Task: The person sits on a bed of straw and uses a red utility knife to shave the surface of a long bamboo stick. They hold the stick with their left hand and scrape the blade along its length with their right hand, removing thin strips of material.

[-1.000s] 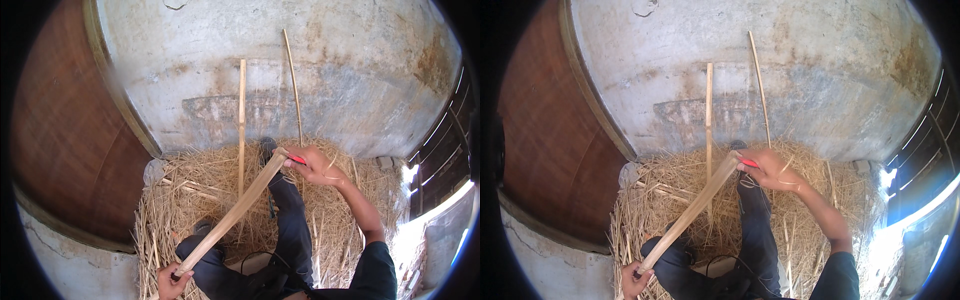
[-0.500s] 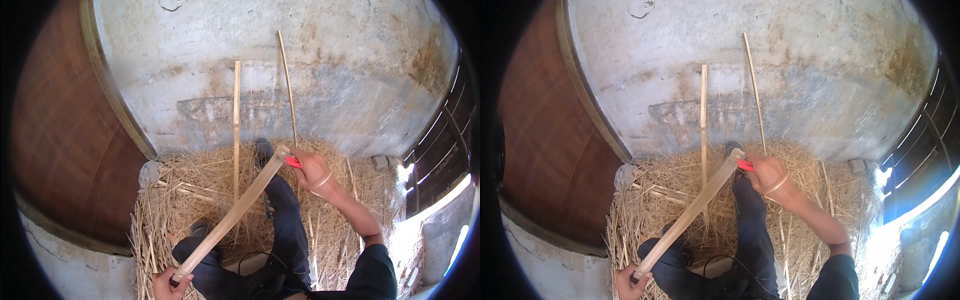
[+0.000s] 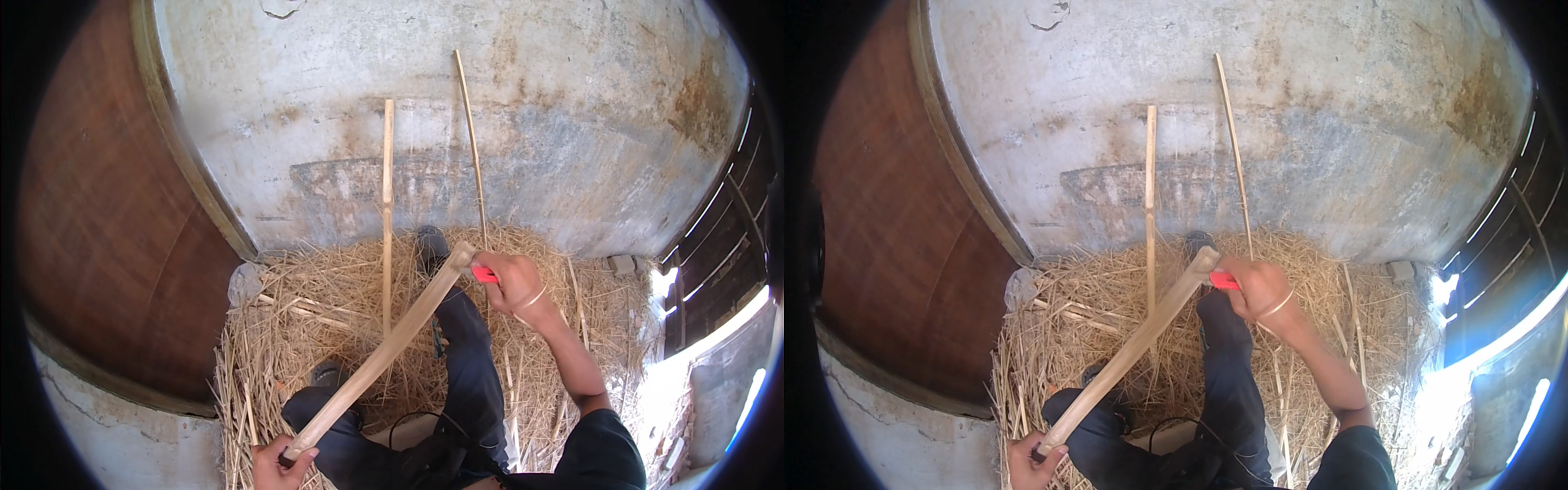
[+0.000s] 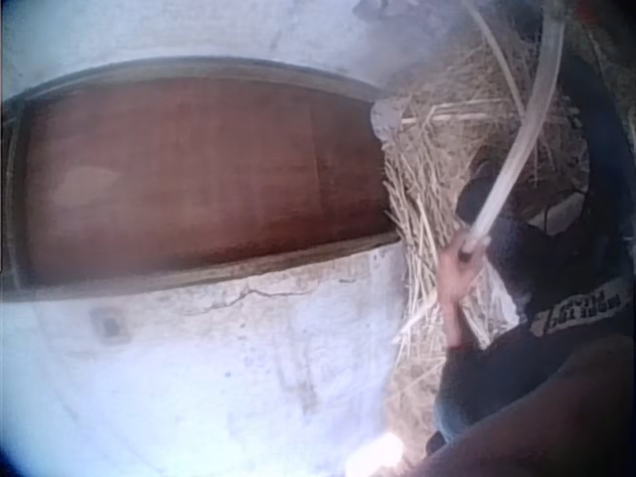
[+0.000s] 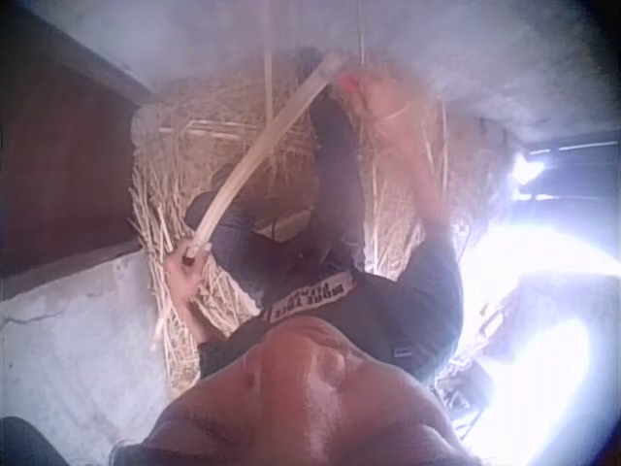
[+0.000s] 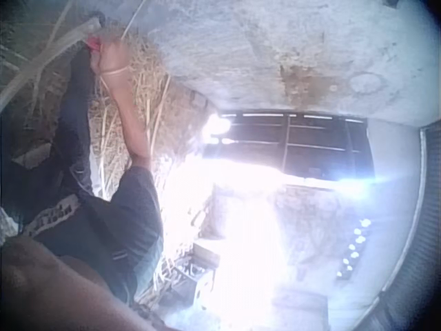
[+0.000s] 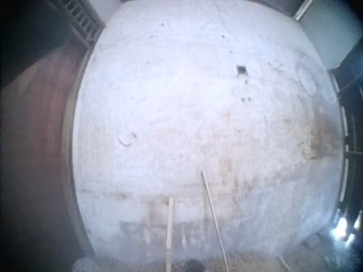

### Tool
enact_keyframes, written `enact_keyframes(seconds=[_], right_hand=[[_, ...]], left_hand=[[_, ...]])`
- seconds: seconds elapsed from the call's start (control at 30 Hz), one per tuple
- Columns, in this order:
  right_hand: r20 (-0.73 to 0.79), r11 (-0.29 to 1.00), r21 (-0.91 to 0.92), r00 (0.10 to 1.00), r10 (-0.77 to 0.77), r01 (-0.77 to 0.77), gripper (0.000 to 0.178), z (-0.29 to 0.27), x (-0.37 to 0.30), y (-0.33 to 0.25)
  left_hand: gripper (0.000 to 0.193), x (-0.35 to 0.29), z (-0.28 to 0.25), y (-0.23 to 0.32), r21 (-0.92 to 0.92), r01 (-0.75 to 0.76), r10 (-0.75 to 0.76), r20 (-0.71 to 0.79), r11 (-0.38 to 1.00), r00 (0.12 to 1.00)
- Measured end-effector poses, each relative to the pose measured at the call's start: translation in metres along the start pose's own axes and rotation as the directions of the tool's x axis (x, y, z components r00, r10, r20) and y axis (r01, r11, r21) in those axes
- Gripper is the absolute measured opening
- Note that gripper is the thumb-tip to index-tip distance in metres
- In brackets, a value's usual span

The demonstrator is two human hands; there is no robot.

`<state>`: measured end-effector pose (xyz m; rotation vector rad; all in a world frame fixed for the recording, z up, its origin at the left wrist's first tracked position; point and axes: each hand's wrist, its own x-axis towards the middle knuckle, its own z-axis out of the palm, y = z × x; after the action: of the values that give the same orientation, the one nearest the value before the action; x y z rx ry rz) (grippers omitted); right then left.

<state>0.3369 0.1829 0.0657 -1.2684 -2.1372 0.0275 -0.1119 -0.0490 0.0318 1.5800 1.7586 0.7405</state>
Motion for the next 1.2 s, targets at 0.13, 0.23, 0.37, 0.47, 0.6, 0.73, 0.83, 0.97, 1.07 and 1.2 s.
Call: enact_keyframes(seconds=[0.13,0.23,0.37,0.47,0.6,0.73,0.83,0.97,1.07,1.2], right_hand=[[0.320,0.997,0.069,0.946,-0.055,0.035,0.019,-0.007,0.006,0.009],[0.402,0.978,0.189,0.902,-0.156,0.085,0.018,-0.010,0.006,0.016],[0.524,0.959,0.280,0.832,-0.185,0.037,0.016,-0.020,0.009,0.019],[0.585,0.932,0.359,0.787,-0.195,-0.037,0.011,-0.026,0.010,0.021],[0.591,0.874,0.484,0.750,-0.296,-0.036,0.010,-0.031,0.009,0.026],[0.694,0.848,0.523,0.620,-0.366,-0.084,0.018,-0.039,0.013,0.031],[0.738,0.794,0.573,0.549,-0.392,-0.203,0.025,-0.037,0.011,0.041],[0.767,0.748,0.599,0.475,-0.432,-0.286,0.029,-0.041,0.009,0.046],[0.755,0.754,0.595,0.514,-0.407,-0.277,0.029,-0.042,0.008,0.041],[0.706,0.887,0.411,0.688,-0.166,-0.209,0.031,-0.039,0.001,0.024]], left_hand=[[0.013,0.001,-0.022,-0.020,0.104,0.025,-0.032,0.066,0.994,0.997],[0.013,0.002,-0.036,-0.031,0.092,0.045,-0.057,0.123,0.995,0.991],[0.017,0.003,-0.046,-0.042,0.116,0.046,-0.067,0.177,0.992,0.982],[0.024,0.009,-0.054,-0.044,0.102,0.030,-0.048,0.179,0.994,0.983],[0.031,0.013,-0.058,-0.040,0.005,0.073,-0.073,0.188,0.997,0.979],[0.030,0.023,-0.066,-0.050,0.020,0.008,-0.013,0.288,1.000,0.958],[0.029,0.029,-0.068,-0.053,0.026,-0.016,0.006,0.346,1.000,0.938],[0.025,0.030,-0.068,-0.049,-0.042,0.000,0.016,0.365,0.999,0.931],[0.027,0.031,-0.068,-0.049,-0.025,0.001,0.008,0.367,1.000,0.930],[0.033,0.034,-0.061,-0.056,0.025,0.020,-0.027,0.307,0.999,0.951]])
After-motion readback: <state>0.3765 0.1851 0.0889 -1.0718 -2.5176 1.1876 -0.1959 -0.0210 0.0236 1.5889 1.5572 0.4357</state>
